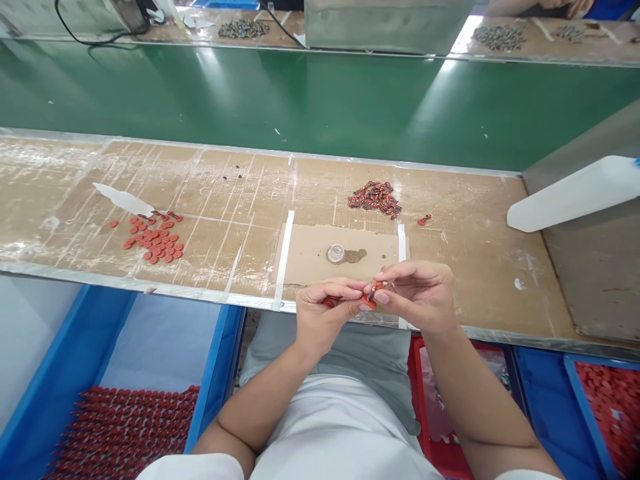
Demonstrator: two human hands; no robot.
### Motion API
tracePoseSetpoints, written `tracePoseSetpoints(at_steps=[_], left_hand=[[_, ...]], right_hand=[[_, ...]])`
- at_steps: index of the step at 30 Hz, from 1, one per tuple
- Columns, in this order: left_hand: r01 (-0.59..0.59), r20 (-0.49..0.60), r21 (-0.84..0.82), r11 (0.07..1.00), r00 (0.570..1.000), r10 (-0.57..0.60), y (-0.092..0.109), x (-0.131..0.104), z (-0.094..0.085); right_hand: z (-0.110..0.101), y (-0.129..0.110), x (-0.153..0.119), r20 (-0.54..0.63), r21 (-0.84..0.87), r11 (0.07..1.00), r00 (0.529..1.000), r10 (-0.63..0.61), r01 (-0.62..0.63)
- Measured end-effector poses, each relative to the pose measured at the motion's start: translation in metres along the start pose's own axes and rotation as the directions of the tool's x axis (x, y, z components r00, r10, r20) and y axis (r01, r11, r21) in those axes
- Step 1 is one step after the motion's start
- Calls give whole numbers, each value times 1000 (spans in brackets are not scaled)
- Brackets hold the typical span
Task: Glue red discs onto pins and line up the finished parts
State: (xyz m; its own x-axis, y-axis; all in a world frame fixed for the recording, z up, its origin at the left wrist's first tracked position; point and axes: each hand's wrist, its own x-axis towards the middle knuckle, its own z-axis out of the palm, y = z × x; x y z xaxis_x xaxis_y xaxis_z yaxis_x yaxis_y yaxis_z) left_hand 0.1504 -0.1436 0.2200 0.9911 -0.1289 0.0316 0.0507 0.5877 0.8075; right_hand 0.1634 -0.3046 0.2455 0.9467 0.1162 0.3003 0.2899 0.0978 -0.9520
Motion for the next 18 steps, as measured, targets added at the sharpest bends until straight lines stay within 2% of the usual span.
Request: tracePoseSetpoints(at_steps=[18], left_hand=[[-11, 21, 4, 1000, 1000, 10, -1, 0, 0]], right_hand=[[1, -2, 1, -58, -28, 998, 997, 52, -54]])
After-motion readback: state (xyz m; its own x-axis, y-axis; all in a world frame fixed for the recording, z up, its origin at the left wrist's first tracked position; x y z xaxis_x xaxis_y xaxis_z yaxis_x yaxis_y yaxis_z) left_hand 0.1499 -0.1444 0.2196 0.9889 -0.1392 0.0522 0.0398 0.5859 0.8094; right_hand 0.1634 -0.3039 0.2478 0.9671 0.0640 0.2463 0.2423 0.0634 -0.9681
